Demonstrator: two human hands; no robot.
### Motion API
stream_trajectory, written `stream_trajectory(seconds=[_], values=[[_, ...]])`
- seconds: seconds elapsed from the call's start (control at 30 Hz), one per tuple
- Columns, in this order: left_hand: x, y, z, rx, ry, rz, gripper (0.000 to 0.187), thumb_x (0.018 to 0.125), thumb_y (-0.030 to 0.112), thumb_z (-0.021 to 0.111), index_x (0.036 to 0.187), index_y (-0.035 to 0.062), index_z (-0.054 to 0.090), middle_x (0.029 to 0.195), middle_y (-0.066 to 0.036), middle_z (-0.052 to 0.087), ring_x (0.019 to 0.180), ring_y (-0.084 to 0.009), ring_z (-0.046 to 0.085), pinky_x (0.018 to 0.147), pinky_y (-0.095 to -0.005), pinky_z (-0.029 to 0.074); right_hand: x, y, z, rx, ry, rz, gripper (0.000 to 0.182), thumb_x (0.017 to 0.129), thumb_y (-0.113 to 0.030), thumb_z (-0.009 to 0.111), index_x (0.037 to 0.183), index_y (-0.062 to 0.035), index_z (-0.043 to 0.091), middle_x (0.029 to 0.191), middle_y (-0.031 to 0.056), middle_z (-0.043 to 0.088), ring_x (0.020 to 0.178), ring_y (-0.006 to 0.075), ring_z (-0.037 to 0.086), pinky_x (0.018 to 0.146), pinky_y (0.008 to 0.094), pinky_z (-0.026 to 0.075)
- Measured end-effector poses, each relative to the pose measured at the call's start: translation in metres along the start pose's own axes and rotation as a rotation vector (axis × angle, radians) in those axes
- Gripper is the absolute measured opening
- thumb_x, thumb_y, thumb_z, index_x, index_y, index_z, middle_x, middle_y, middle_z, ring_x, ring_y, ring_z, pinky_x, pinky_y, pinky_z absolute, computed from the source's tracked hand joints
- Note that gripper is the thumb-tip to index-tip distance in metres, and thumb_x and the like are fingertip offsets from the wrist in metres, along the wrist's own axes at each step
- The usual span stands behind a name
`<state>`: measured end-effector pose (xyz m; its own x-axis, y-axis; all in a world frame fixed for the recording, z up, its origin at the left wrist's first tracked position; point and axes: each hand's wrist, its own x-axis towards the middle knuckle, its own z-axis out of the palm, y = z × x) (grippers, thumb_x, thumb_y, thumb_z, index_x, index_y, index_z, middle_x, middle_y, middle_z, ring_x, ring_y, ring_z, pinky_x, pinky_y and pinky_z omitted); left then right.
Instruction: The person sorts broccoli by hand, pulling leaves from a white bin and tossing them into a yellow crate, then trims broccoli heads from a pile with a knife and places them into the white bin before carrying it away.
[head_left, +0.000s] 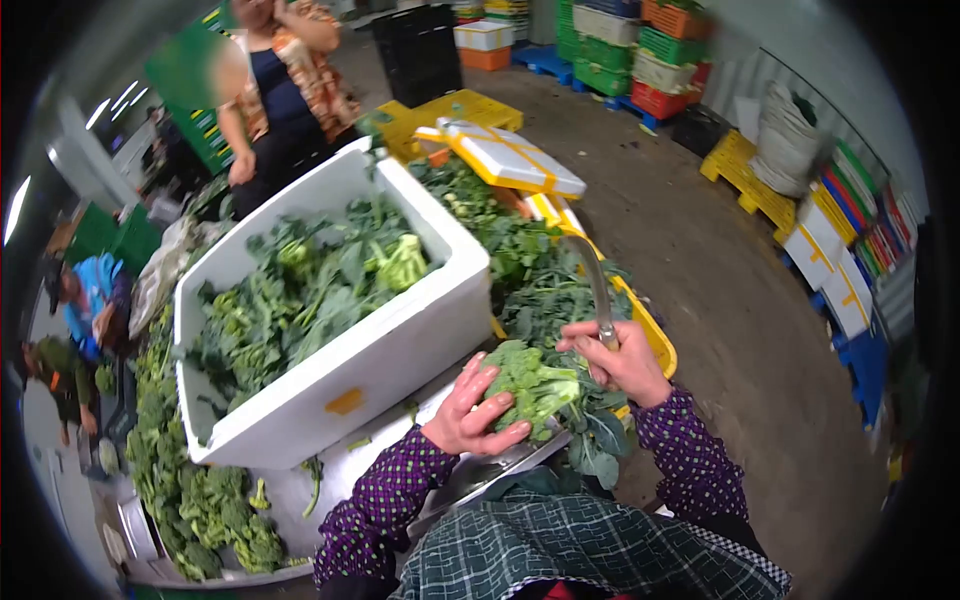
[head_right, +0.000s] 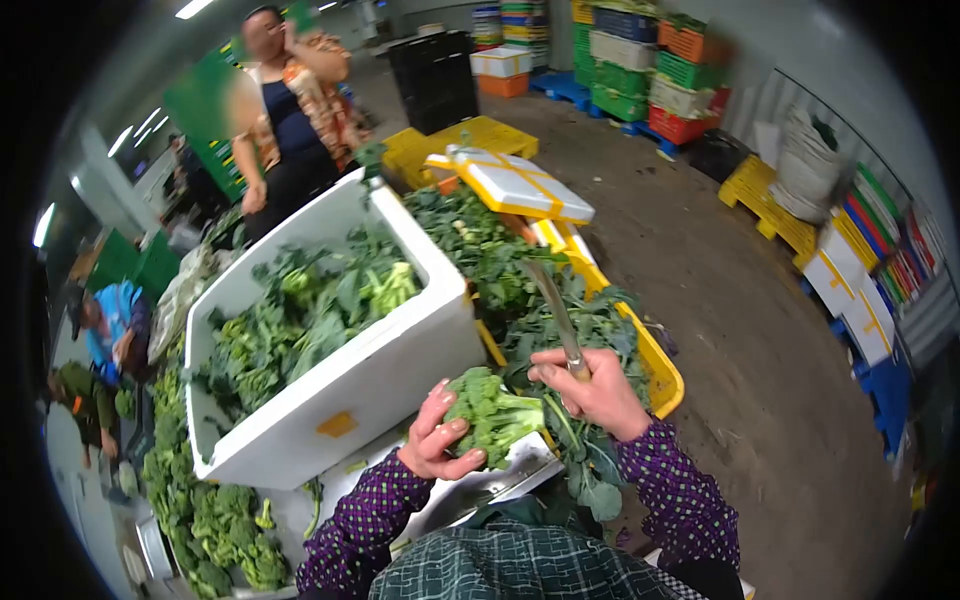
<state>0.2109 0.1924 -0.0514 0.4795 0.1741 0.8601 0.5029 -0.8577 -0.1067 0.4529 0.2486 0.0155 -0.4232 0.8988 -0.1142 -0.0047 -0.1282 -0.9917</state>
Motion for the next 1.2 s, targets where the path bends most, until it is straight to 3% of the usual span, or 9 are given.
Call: stream_trajectory(seconds=[0.27, 0.37, 0.47, 0.53, 0.6, 0.7, 0.97, 1.13, 1.2], values=[[-0.047, 0.025, -0.051, 0.117, -0.040, -0.258, 0.045, 0.078, 0.022, 0.069, 0.121, 0.0158, 0.055, 0.126, -0.019, 0.043, 0.117, -0.0439, 0.044, 0.094, -0.0583, 0.041, 0.017, 0.045, 0.046, -0.154, -0.116, 0.042, 0.033, 0.070, 0.002, 0.059, 0.103, 0.0026, 0.064, 0.102, 0.0062, 0.065, 0.057, 0.0059, 0.048, 0.051, 0.0194, 0.038], [-0.072, 0.076, -0.105, 0.084, 0.218, -0.779, 0.076, 0.072, 0.028, 0.075, 0.135, 0.0062, 0.040, 0.135, -0.024, 0.035, 0.124, -0.0424, 0.038, 0.100, -0.0514, 0.036, 0.030, 0.096, 0.046, 0.131, 0.021, 0.195, 0.019, 0.088, -0.023, 0.061, 0.094, -0.0057, 0.059, 0.078, 0.0081, 0.066, 0.036, 0.0030, 0.036, 0.033, 0.0195, 0.028], [-0.084, 0.123, -0.196, 0.619, 0.407, -1.006, 0.090, 0.061, 0.025, 0.082, 0.134, 0.0008, 0.035, 0.132, -0.022, 0.037, 0.122, -0.0341, 0.041, 0.098, -0.0446, 0.038, 0.004, 0.082, 0.082, 0.126, 0.088, 0.393, 0.012, 0.088, -0.014, 0.061, 0.097, -0.0086, 0.056, 0.066, 0.0000, 0.054, 0.049, 0.0096, 0.049, 0.038, 0.0222, 0.036], [-0.096, 0.145, -0.267, 1.083, 0.427, -1.111, 0.092, 0.056, 0.017, 0.082, 0.132, -0.0005, 0.035, 0.127, -0.018, 0.040, 0.118, -0.0295, 0.044, 0.097, -0.0387, 0.039, 0.001, 0.083, 0.101, 0.165, 0.077, 0.419, 0.012, 0.088, -0.017, 0.063, 0.092, -0.0077, 0.056, 0.056, -0.0027, 0.046, 0.041, 0.0075, 0.040, 0.033, 0.0221, 0.028], [-0.137, 0.138, -0.323, 1.028, 0.823, -1.264, 0.093, 0.055, 0.015, 0.078, 0.133, -0.0013, 0.031, 0.126, -0.016, 0.037, 0.116, -0.0310, 0.042, 0.100, -0.0397, 0.036, 0.007, 0.089, 0.114, 0.141, 0.068, 0.479, 0.013, 0.088, -0.017, 0.063, 0.091, -0.0071, 0.056, 0.054, -0.0028, 0.042, 0.041, 0.0079, 0.038, 0.032, 0.0225, 0.028], [-0.193, 0.113, -0.412, 1.211, 0.598, -1.665, 0.089, 0.055, 0.014, 0.075, 0.132, -0.0014, 0.034, 0.123, -0.018, 0.039, 0.115, -0.0336, 0.042, 0.100, -0.0390, 0.036, 0.013, 0.098, 0.138, 0.115, 0.062, 0.487, 0.013, 0.088, -0.017, 0.063, 0.090, -0.0068, 0.056, 0.055, -0.0019, 0.043, 0.041, 0.0084, 0.038, 0.033, 0.0225, 0.028], [-0.308, -0.018, -0.574, 1.695, -0.034, -1.452, 0.085, 0.058, 0.015, 0.077, 0.134, 0.0080, 0.040, 0.141, -0.019, 0.031, 0.130, -0.0338, 0.031, 0.109, -0.0426, 0.028, 0.013, 0.123, 0.153, 0.078, 0.251, 0.231, 0.015, 0.087, -0.020, 0.062, 0.090, -0.0072, 0.055, 0.072, 0.0064, 0.062, 0.043, 0.0082, 0.045, 0.035, 0.0222, 0.035], [-0.350, -0.063, -0.587, 1.348, -0.664, -1.849, 0.083, 0.065, 0.024, 0.080, 0.138, 0.0210, 0.039, 0.152, -0.014, 0.015, 0.138, -0.0357, 0.017, 0.108, -0.0468, 0.030, -0.035, 0.096, 0.165, 0.022, 0.384, 0.355, 0.012, 0.087, -0.014, 0.061, 0.088, -0.0059, 0.052, 0.072, 0.0105, 0.064, 0.044, 0.0095, 0.049, 0.038, 0.0244, 0.042], [-0.325, -0.088, -0.585, 1.324, -0.686, -2.059, 0.080, 0.065, 0.026, 0.079, 0.136, 0.0186, 0.042, 0.151, -0.014, 0.019, 0.137, -0.0350, 0.020, 0.105, -0.0482, 0.034, -0.041, 0.101, 0.159, 0.029, 0.443, 0.359, 0.012, 0.087, -0.013, 0.061, 0.089, -0.0049, 0.052, 0.072, 0.0109, 0.064, 0.044, 0.0096, 0.049, 0.038, 0.0245, 0.042]])
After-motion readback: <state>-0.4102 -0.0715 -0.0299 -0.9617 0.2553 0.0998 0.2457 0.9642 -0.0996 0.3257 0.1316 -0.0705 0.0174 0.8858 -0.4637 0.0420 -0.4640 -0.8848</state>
